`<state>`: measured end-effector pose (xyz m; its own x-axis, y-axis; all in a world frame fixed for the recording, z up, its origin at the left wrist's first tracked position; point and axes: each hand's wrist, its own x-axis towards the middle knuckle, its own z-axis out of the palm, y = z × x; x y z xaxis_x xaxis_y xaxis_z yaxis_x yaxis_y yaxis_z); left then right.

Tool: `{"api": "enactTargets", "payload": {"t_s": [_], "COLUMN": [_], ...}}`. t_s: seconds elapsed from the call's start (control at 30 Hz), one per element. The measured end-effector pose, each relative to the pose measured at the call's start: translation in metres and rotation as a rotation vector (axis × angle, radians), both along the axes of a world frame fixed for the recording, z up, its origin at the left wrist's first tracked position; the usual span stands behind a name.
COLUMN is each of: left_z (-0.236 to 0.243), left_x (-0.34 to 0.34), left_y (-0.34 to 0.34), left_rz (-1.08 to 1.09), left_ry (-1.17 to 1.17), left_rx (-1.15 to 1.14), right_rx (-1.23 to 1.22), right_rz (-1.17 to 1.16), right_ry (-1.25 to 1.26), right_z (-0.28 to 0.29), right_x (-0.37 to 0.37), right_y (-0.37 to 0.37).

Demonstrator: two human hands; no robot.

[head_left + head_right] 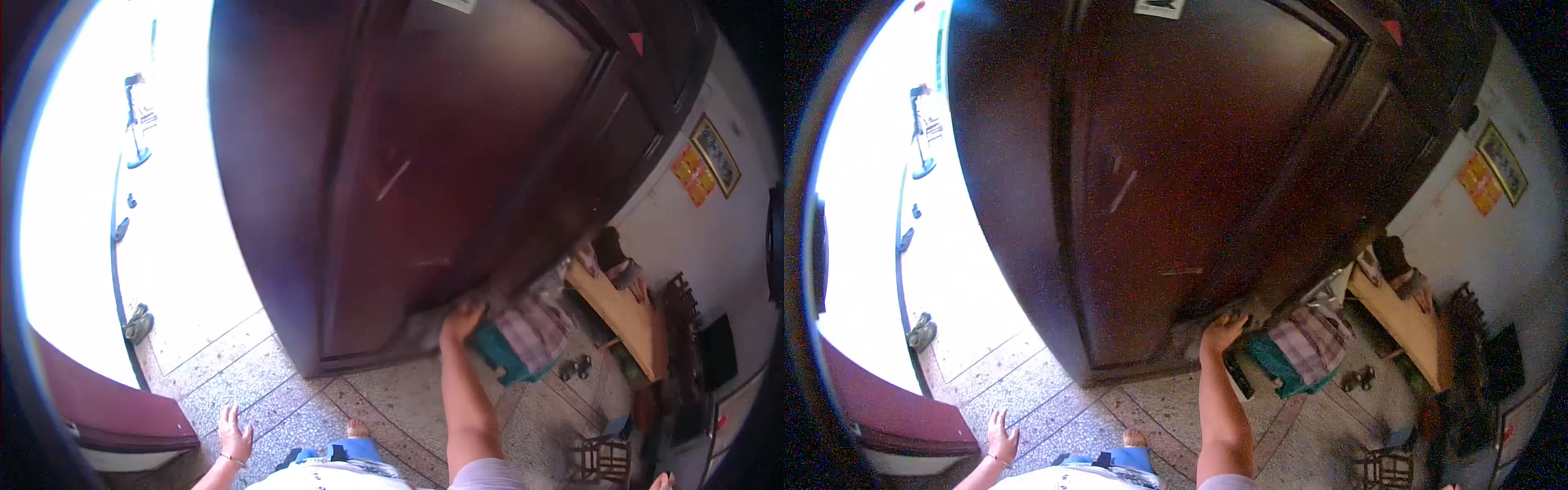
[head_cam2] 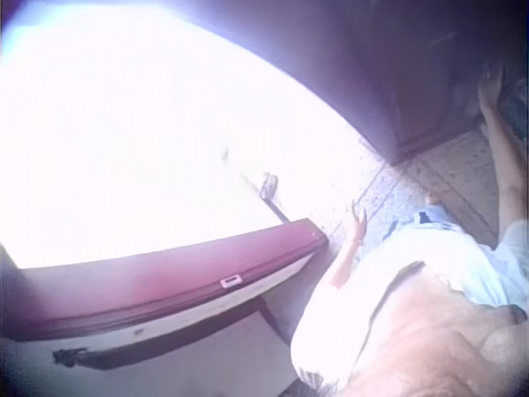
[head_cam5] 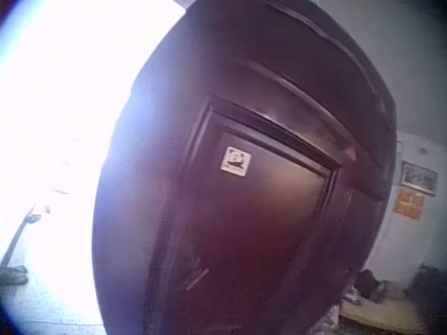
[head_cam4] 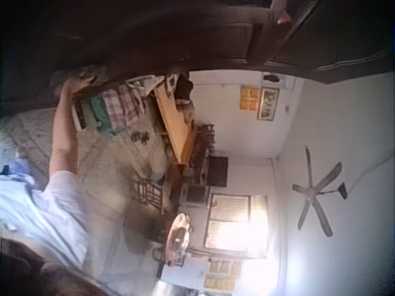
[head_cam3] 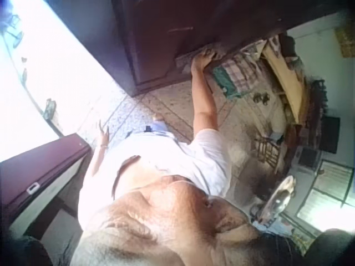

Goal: The person wipes the kitchen counter with a cloth, walks to an entryway door, and wipes down the surfaces, handle, and edges of the door with the cloth.

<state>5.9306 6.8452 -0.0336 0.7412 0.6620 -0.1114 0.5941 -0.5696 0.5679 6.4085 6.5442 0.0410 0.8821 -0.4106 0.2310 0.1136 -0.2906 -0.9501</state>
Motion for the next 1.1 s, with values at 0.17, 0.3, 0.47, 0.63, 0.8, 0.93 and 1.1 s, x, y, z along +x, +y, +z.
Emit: {"api": "enactTargets", "payload": {"t_s": [0.17, 0.3, 0.47, 0.63, 0.8, 0.93, 1.1], "left_z": [-0.048, -0.08, -0.123, -0.141, -0.144, -0.143, -0.132], "left_x": [-0.046, -0.112, -0.207, -0.258, -0.276, -0.251, -0.153], "left_y": [0.022, 0.015, -0.008, -0.017, 0.008, 0.044, 0.116], "left_rz": [0.096, 0.241, 0.35, 0.262, 0.403, 0.452, 0.222], "left_ry": [0.095, 0.328, 0.429, 0.464, 0.437, 0.471, 0.419], "left_rx": [-0.088, -0.393, -0.549, -0.575, -0.546, -0.506, -0.649], "right_rx": [0.256, 0.574, 0.118, -0.229, -0.28, -0.402, 0.298], "right_rz": [0.132, 0.214, 0.318, 0.354, 0.152, 0.202, 0.951], "right_ry": [0.29, -0.09, -0.326, -0.63, -0.846, -1.021, -0.482], "right_z": [0.055, 0.087, 0.15, 0.166, 0.215, 0.155, 0.01], "right_x": [-0.064, -0.055, -0.122, -0.165, -0.173, -0.162, -0.196], "right_y": [0.05, 0.065, 0.128, 0.205, 0.262, 0.268, 0.285]}}
